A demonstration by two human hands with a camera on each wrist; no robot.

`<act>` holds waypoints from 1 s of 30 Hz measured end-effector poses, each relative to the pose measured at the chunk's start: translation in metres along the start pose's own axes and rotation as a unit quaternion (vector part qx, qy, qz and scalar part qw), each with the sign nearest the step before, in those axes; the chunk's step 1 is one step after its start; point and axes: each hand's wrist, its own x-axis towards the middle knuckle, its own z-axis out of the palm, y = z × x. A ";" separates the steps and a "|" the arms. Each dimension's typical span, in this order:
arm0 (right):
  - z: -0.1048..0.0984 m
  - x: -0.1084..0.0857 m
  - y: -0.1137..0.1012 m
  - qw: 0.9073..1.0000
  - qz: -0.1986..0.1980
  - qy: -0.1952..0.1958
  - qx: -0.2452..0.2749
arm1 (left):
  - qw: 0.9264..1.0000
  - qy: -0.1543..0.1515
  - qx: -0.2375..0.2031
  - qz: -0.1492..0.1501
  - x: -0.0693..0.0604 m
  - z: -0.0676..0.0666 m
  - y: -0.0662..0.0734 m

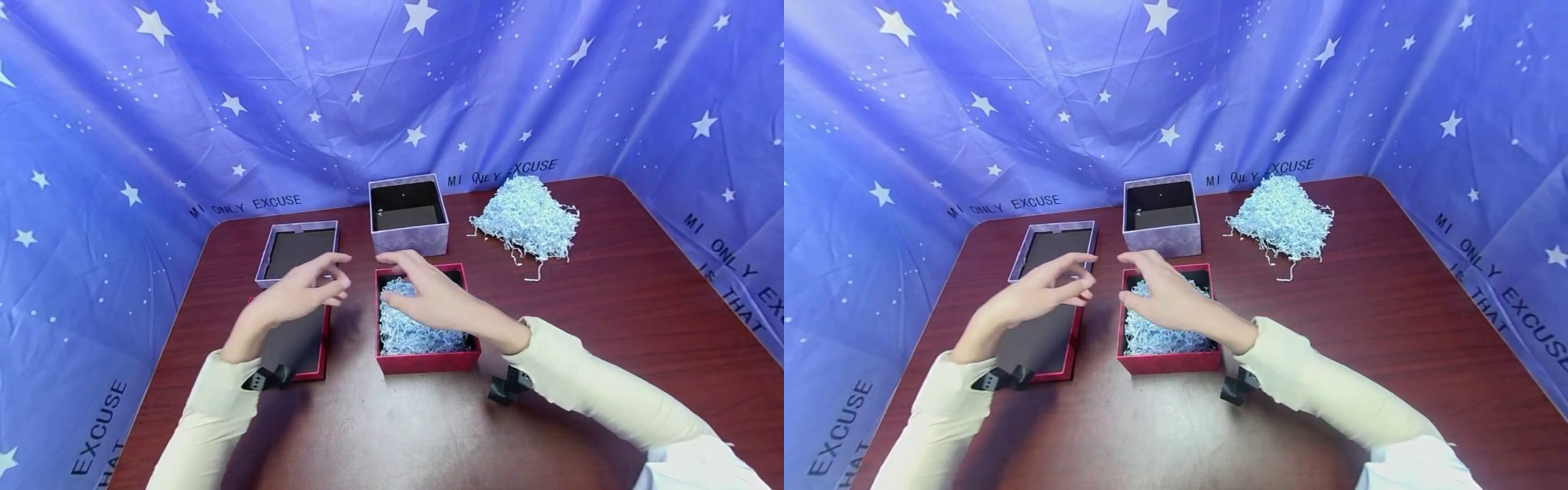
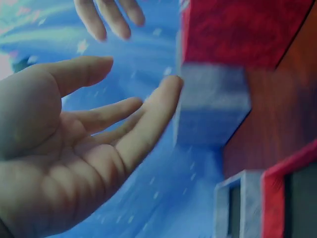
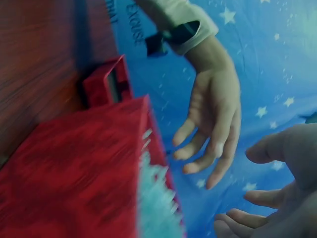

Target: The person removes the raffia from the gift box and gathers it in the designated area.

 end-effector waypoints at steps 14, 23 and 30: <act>0.004 -0.008 0.037 0.980 0.051 -0.108 -0.161 | 0.995 -0.059 -0.055 -0.066 0.028 0.047 -0.002; 0.015 0.002 0.038 0.954 0.109 -0.202 -0.191 | 0.990 -0.062 -0.105 -0.074 0.029 0.050 -0.010; 0.018 0.007 0.044 0.953 0.106 -0.212 -0.188 | 0.988 -0.063 -0.118 -0.073 0.028 0.049 -0.012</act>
